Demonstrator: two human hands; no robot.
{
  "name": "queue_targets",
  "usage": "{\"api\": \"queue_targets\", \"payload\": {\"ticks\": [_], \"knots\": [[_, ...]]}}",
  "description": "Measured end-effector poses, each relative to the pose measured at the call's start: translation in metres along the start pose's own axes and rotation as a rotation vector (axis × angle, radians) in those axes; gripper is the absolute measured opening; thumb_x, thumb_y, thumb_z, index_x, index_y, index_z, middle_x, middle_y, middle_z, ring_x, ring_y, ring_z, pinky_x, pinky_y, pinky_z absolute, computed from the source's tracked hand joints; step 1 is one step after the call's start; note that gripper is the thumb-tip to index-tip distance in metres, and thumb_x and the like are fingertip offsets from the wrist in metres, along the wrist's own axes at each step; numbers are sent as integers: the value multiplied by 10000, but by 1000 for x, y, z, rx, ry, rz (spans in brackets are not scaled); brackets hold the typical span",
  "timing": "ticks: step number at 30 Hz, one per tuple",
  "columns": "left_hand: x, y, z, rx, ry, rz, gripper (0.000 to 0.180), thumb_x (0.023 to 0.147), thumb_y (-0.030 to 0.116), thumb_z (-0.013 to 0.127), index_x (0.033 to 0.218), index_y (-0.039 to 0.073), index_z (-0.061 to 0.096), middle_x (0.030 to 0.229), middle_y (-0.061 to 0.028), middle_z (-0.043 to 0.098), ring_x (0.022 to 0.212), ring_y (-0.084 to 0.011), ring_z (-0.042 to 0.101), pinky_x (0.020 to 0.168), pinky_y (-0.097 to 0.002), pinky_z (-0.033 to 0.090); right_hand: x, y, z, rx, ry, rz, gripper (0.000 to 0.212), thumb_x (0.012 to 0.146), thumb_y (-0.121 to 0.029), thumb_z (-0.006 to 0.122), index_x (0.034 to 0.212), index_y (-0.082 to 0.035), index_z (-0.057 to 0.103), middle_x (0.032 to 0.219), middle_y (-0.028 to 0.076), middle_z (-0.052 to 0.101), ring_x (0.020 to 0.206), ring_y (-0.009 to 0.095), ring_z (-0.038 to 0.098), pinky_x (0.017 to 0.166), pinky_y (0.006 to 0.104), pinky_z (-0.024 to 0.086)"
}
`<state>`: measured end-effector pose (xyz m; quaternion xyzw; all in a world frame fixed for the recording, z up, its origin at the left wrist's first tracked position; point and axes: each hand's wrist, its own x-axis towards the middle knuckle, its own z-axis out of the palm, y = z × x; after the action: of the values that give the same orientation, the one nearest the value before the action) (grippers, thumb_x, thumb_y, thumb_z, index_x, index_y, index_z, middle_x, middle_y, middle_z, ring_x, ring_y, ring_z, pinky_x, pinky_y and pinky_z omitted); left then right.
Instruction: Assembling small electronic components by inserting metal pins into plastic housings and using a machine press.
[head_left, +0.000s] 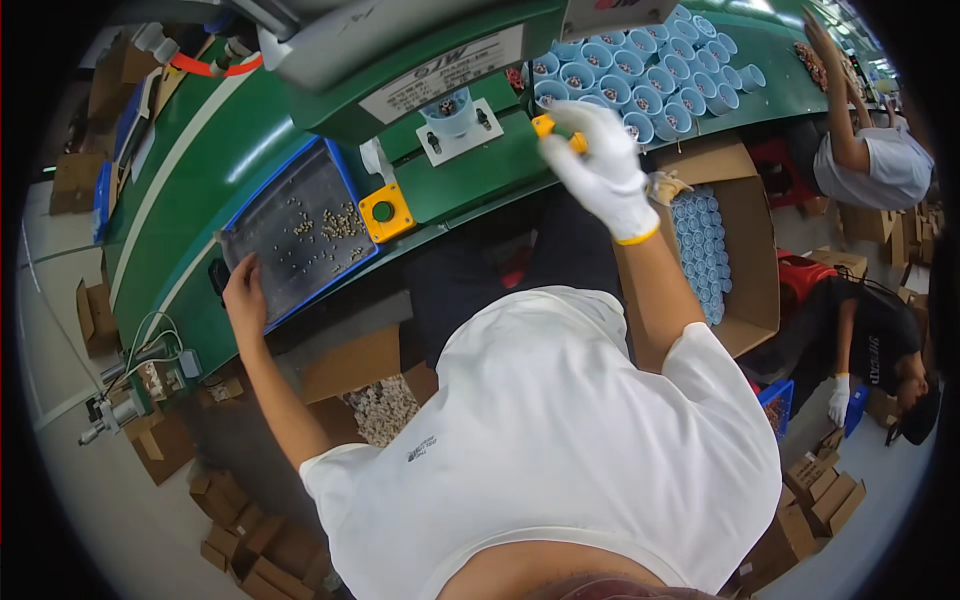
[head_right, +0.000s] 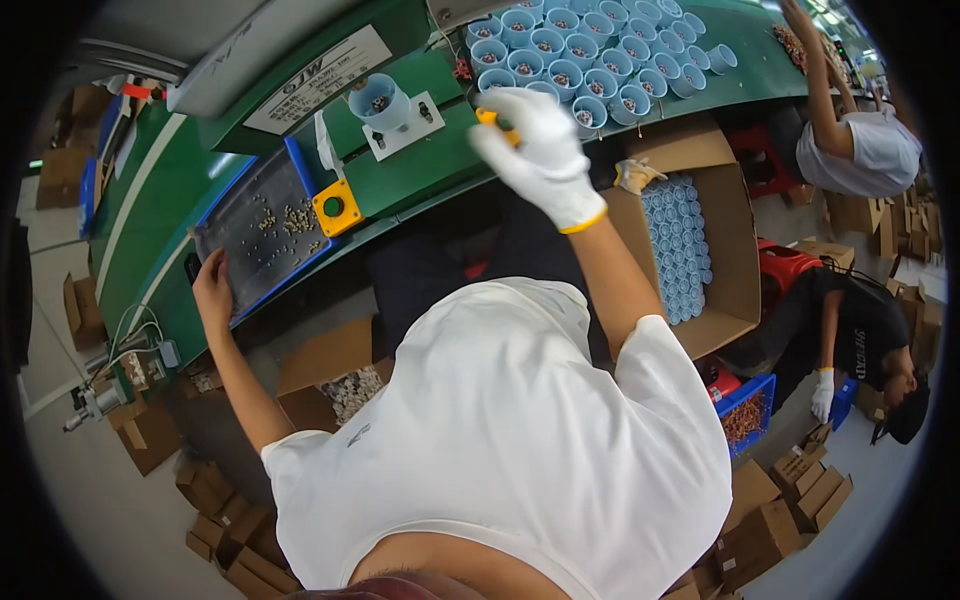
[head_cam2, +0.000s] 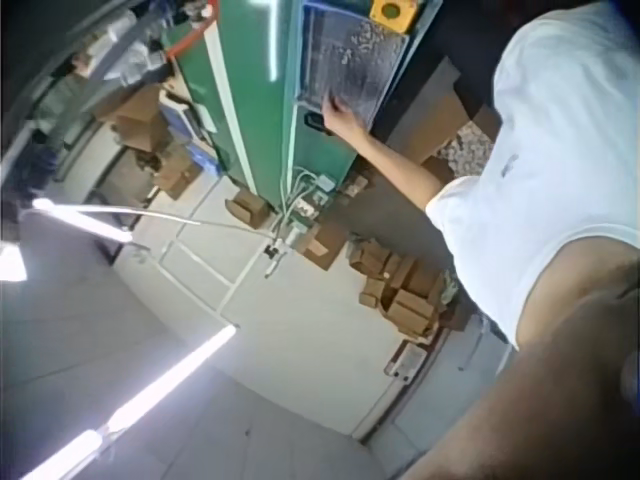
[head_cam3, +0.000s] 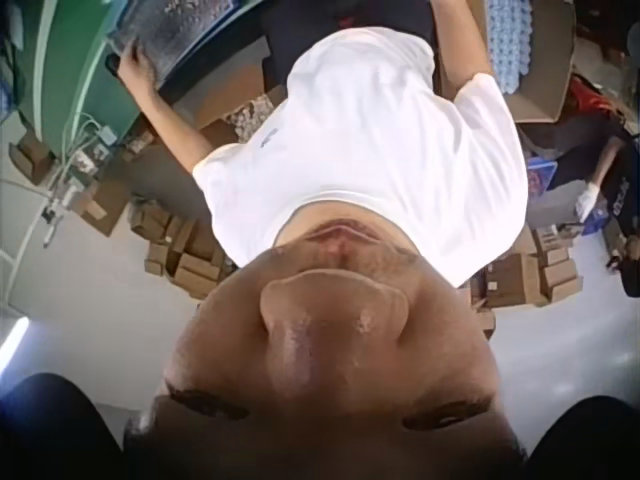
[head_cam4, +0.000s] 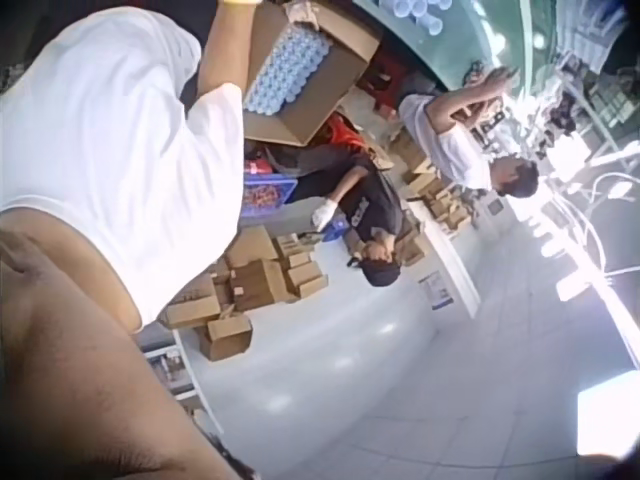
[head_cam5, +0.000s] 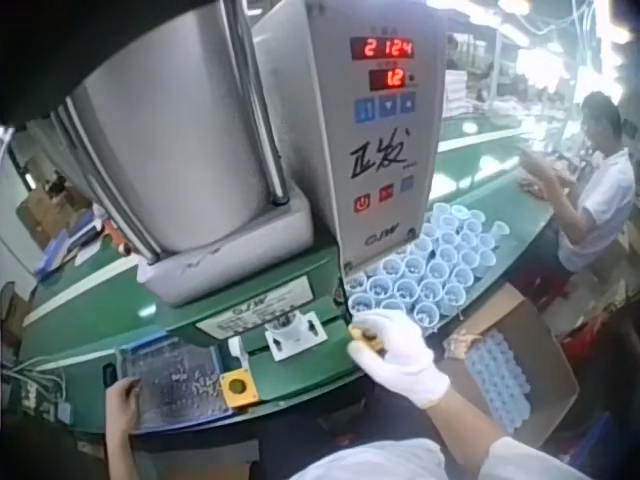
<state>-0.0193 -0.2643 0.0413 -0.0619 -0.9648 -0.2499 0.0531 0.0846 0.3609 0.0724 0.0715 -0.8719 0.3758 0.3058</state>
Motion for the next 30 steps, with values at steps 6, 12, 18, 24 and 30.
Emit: {"api": "queue_targets", "payload": {"ticks": [6,12,18,24,30], "knots": [[2,196,77,-426,49,179,119,971,-10,780,1087,-14,806,1018,-123,814,968,-179,767,906,-320,587,72,-55,64,210,-67,213,510,774,-341,922,1156,-44,762,1061,164,801,1023,336,773,919,428,600],[-42,210,112,-497,41,172,136,938,-23,805,1073,-41,791,1032,-150,800,951,-256,776,891,-367,609,84,22,27,247,559,182,388,859,-257,870,1170,-53,758,1080,153,776,1011,294,753,908,431,607],[-25,233,123,-438,8,280,123,959,2,802,1073,-40,786,1074,-152,792,960,-294,773,881,-376,606,213,178,63,-151,186,396,395,955,-364,743,1249,-103,780,1176,167,789,1153,352,736,993,493,605],[2,264,169,-456,62,417,101,969,18,812,1062,-15,794,1077,-143,786,925,-294,769,838,-381,602,226,253,69,-403,32,300,391,1002,-391,648,1276,-164,811,1232,162,782,1287,394,695,1066,520,587],[-16,244,168,-318,246,453,90,959,-3,821,1045,-10,794,1055,-141,786,900,-292,768,780,-394,608,70,176,-118,-829,516,111,301,884,-241,770,1135,-91,837,1261,138,794,1219,343,711,1085,492,553]]}}
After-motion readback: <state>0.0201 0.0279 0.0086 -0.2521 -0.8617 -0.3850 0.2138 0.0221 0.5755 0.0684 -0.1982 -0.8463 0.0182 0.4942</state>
